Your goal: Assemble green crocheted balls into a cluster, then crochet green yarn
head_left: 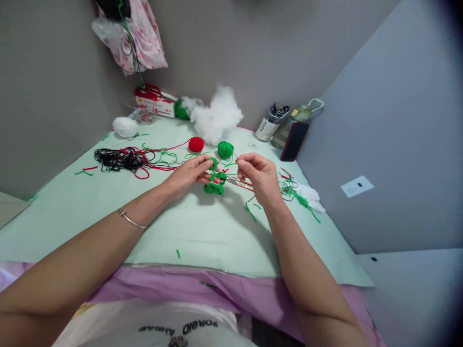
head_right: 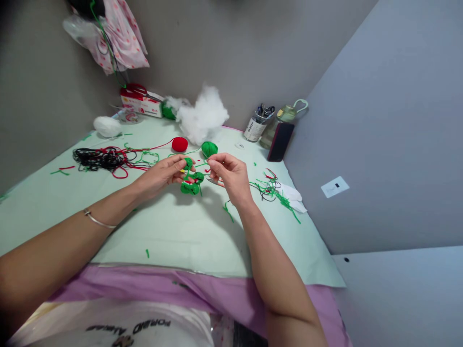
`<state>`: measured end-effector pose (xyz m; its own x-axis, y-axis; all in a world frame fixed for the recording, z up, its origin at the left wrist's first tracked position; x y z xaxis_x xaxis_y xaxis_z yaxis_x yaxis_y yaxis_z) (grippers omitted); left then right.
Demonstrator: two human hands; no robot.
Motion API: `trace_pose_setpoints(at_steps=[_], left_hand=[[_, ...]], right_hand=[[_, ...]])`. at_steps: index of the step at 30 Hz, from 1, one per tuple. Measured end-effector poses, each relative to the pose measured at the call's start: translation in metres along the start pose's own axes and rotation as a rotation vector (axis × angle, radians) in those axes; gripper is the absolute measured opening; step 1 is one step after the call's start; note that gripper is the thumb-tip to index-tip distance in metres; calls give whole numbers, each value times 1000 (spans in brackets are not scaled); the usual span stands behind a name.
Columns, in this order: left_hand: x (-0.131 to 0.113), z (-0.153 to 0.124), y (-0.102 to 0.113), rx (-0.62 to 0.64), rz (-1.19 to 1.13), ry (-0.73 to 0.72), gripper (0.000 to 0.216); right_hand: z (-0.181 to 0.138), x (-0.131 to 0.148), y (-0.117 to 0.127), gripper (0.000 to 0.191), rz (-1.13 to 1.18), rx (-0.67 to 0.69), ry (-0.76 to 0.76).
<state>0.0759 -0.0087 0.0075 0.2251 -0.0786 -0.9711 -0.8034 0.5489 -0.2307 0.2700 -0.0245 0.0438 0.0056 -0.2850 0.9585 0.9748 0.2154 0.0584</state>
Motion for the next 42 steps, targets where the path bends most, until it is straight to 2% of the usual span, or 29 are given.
trace_pose_setpoints(at_steps=[13,21,27,32,38,42], left_hand=[[3,0,-1,19,-97,-16,32],[4,1,-1,53,-106,-32,34],[4,1,-1,38,-88,-19,39],[3,0,2,-20,-73,-37,35],[1,1,4,9,-219,-15,36],[4,3,8,40,-218,-27,35]], right_hand=[[-5,1,-12,10,-306,103,42],[-7,3,-14,8,-468,103,32],[-7,2,-16,8,-480,93,27],[-7,-1,-17,9,-496,71,40],[-2,-13,-12,15,-303,70,-24],[-2,-17,-15,22,-172,72,-89]])
Point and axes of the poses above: each hand's wrist, its own z-axis towards the middle knuckle, its own y-axis out of the back of the hand, x = y × z, the point moved 3 cm from there along z, towards the middle knuckle, and after that the axes turned 8 degrees about x, right-handed, at the moved point
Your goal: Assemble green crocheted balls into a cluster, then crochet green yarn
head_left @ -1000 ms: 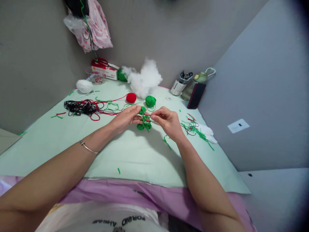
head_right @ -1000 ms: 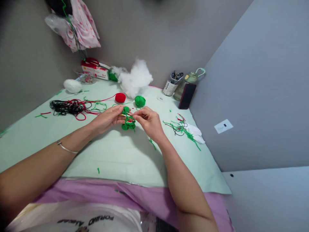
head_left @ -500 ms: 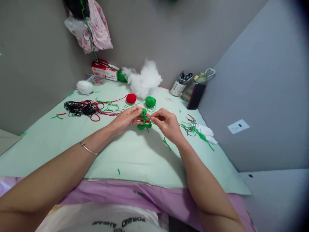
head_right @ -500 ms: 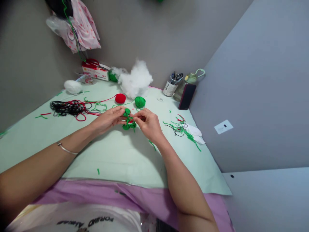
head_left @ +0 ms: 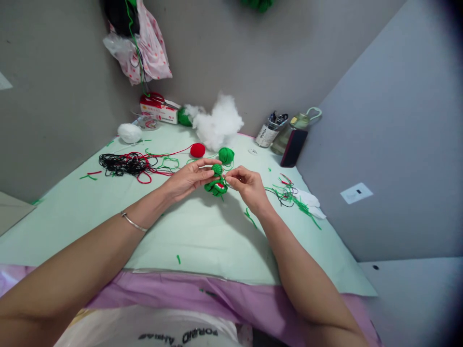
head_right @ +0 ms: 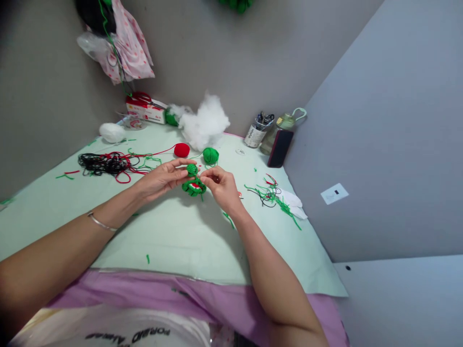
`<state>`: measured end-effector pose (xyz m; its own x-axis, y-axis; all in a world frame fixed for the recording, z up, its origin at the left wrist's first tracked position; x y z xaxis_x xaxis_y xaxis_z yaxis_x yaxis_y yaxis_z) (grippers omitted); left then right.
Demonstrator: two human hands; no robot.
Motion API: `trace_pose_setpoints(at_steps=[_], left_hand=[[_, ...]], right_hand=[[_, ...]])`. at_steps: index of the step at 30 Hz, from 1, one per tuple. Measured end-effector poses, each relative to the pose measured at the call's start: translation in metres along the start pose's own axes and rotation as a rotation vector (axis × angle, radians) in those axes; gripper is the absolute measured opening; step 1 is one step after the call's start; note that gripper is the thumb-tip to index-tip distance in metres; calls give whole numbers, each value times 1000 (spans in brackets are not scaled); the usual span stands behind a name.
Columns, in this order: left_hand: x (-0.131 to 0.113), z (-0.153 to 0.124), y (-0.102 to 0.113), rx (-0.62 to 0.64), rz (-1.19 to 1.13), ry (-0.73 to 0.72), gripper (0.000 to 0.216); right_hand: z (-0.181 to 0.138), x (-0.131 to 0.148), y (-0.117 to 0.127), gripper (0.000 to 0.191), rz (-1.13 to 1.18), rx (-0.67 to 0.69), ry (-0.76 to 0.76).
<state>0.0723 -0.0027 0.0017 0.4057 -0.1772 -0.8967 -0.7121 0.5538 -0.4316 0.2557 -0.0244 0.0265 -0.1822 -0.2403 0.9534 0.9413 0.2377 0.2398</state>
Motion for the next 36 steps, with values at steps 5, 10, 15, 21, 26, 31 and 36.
trace_pose_setpoints(at_steps=[5,10,15,21,26,31,36], left_hand=[[3,-1,1,1,52,-4,39],[-2,-3,-6,-46,112,-31,39],[0,-2,-7,-78,174,-111,35],[5,-1,-6,-96,202,-106,32],[4,-2,-5,-91,191,-92,32],[4,-1,-6,-41,147,-80,32],[4,-2,-9,-51,134,-67,31]], right_hand=[[-1,2,-5,26,113,10,-39],[1,2,-1,28,90,28,-9],[1,-2,1,29,46,41,-18],[2,-4,-2,29,35,32,-9],[2,-1,4,24,21,71,12],[4,-7,9,23,98,141,-29],[5,-15,2,31,198,112,-75]])
Point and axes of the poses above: each hand's wrist, its own z-axis towards the middle knuckle, its own y-axis out of the back of the hand, x = y × z, the point moved 3 cm from there along z, towards the middle knuckle, and after that the axes turned 8 degrees about x, right-handed, at the moved point
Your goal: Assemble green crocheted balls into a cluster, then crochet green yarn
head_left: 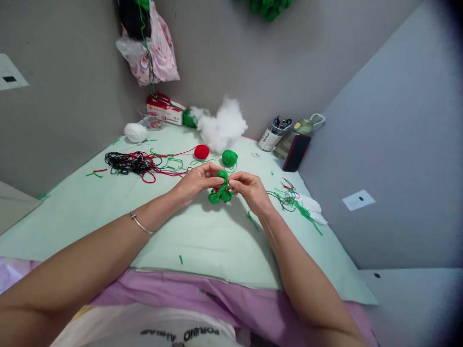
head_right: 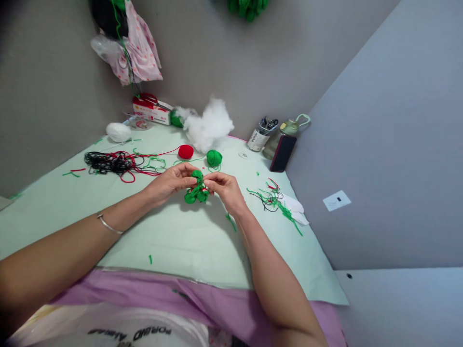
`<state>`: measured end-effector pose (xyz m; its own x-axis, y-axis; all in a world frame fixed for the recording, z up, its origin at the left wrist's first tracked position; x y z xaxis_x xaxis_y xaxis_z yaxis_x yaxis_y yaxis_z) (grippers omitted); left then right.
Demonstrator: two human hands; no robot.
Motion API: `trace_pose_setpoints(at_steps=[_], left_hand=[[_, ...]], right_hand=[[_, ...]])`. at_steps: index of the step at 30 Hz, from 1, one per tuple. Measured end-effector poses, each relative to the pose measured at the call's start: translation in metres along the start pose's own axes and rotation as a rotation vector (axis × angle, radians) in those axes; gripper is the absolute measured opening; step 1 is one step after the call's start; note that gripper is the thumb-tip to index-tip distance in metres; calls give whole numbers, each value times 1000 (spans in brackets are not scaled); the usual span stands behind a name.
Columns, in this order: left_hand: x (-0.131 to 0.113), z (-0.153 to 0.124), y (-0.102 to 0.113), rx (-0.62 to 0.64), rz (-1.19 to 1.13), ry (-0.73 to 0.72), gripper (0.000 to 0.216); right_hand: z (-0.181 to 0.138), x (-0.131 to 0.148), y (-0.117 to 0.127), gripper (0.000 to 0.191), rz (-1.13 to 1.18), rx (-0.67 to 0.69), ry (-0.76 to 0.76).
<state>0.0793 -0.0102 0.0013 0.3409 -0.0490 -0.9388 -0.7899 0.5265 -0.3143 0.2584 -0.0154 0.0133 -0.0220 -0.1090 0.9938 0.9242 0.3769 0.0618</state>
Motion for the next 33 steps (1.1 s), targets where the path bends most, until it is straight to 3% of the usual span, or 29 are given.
trace_pose_setpoints(at_steps=[8,13,19,22,25,29,31,33], left_hand=[[6,-1,-1,-88,86,11,35],[9,0,-1,-56,100,-19,33],[16,0,-1,4,169,80,28],[17,-1,-3,46,183,124,28],[18,-1,-6,107,192,159,31],[22,-3,-12,249,201,247,34],[23,-3,-12,282,185,266,36],[23,-3,-11,272,155,268,37]], right_hand=[[-1,1,-7,38,-24,-85,-78],[-4,3,-10,26,-45,-83,-31],[-10,12,-10,14,-517,-135,134],[-9,16,-9,10,-582,-127,169],[-7,22,0,10,-468,-173,169],[-8,28,17,19,-140,-333,159],[-8,27,17,30,35,-262,67],[-8,26,11,39,152,-98,-57]])
Point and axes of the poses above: each hand's wrist, its own z-axis towards the middle knuckle, its own y-axis out of the back of the hand, x = y × z, the point moved 3 cm from there along z, towards the middle knuckle, and after that the axes turned 8 degrees about x, right-handed, at the moved point
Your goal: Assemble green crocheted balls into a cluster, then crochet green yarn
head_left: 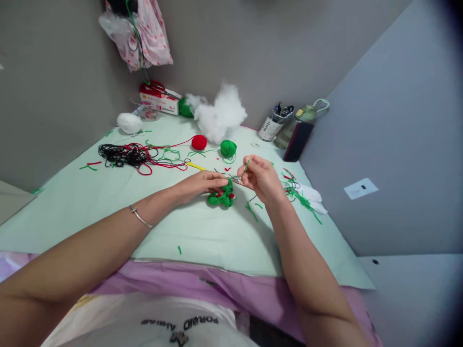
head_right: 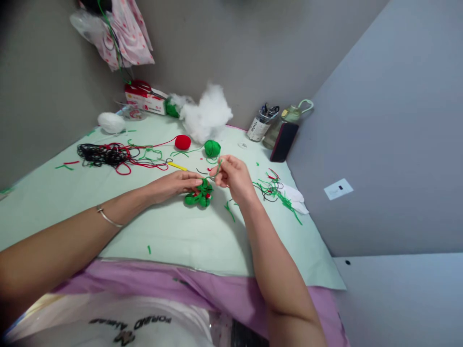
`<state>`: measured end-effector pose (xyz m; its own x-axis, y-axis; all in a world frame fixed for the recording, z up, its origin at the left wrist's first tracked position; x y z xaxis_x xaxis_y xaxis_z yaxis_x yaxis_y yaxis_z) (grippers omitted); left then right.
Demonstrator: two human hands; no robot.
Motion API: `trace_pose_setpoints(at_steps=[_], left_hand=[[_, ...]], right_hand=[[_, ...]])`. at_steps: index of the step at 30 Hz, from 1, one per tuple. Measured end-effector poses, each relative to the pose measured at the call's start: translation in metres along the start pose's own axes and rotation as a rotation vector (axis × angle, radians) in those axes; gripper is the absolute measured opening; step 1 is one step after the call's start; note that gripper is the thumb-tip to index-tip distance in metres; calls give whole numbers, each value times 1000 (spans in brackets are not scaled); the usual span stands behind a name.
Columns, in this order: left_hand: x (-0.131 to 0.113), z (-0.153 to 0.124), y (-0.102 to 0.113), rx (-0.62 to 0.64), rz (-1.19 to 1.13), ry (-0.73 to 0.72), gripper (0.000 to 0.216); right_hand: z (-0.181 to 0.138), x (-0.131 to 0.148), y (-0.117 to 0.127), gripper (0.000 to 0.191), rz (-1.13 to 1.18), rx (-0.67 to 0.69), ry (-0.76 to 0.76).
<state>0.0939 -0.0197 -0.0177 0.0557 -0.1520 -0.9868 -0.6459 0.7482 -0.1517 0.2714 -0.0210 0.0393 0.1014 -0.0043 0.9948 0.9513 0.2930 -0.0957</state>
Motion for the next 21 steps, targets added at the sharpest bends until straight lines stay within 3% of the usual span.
trace_pose_setpoints(at_steps=[3,7,10,15,21], left_hand=[[-1,-1,1,16,-14,18,36],[-4,-3,0,58,-7,28,35],[-6,-3,4,-35,-68,4,36],[-14,-5,14,-173,-114,-95,40],[-22,-7,17,-236,-91,-138,42]], right_hand=[[-1,3,-2,41,107,91,-44],[-1,12,13,37,187,-38,68],[-1,14,16,28,146,-71,67],[-4,14,6,17,-81,-101,160],[-11,14,-10,5,-574,-129,369]])
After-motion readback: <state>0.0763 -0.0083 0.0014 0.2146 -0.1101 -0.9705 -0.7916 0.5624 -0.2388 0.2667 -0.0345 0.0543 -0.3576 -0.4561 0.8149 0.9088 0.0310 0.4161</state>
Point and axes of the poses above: each hand's wrist, its own z-axis towards the middle knuckle, its own y-axis out of the back of the hand, x = y × z, the point moved 3 cm from there along z, towards the middle knuckle, and after that the axes turned 8 degrees about x, right-handed, at the moved point
